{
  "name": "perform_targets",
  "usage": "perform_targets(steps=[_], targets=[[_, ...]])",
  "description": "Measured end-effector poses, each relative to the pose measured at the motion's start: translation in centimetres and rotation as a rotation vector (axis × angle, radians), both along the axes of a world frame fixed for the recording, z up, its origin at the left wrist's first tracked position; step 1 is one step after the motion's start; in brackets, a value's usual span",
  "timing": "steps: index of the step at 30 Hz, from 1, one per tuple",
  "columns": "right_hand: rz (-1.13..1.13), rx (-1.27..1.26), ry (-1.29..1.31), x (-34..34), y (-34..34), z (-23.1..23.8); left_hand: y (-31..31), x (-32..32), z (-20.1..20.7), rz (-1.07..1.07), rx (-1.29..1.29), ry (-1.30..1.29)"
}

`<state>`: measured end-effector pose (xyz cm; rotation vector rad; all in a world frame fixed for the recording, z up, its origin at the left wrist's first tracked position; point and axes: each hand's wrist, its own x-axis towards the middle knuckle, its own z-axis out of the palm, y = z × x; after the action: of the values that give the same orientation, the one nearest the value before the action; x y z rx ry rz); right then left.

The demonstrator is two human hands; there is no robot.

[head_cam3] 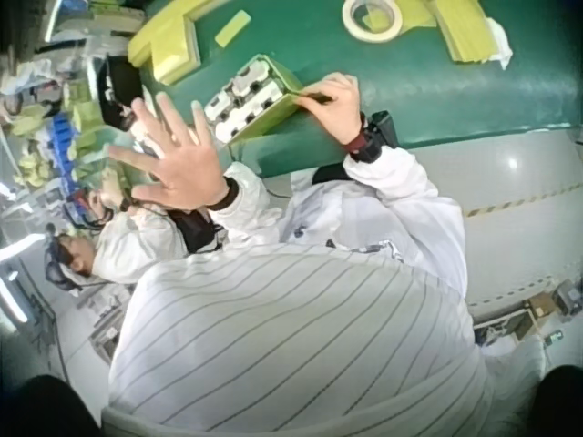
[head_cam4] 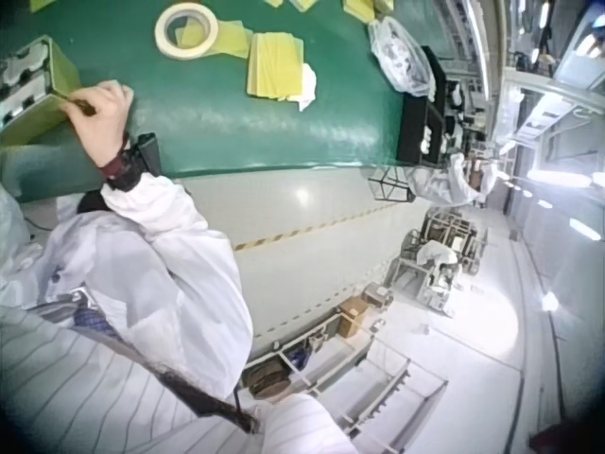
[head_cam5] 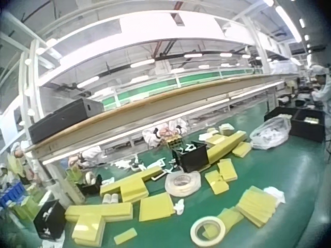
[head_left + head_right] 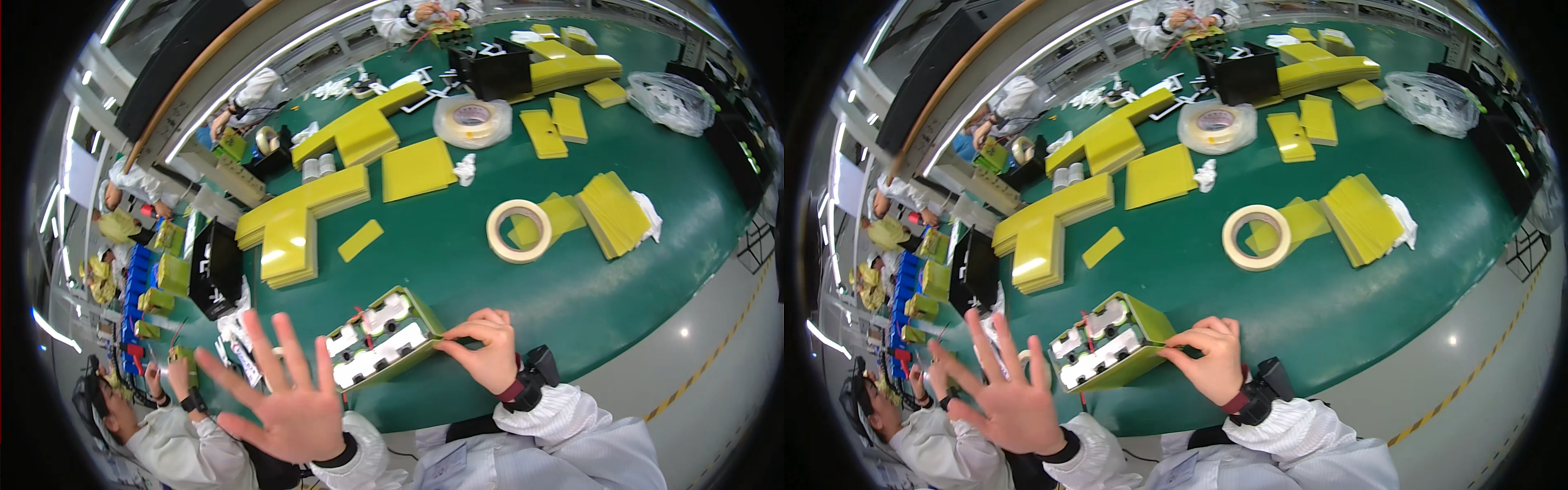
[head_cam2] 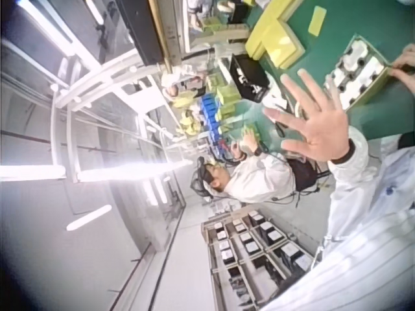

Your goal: Applying insulation sheets and tape to assemble a battery pack assembly.

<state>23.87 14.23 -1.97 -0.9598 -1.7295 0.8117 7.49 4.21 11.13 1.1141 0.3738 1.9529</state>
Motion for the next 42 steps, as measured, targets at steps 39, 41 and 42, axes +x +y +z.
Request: perform_targets(steps=[39,41,42], targets=[[0.148,-0.151,0.056,-0.5,1.7,-1.1,5.4,2.6,-3.3,0.512,-0.481,2.000],[0.154,-0.155,0.055,-0.6,1.8,-1.2,5.3,2.6,-3.3,0.521,-0.492,1.985],[0.162,-0.159,0.055,-0.6,1.8,-1.2,5.3,2.6,-3.3,0.523,-0.482,1.994]])
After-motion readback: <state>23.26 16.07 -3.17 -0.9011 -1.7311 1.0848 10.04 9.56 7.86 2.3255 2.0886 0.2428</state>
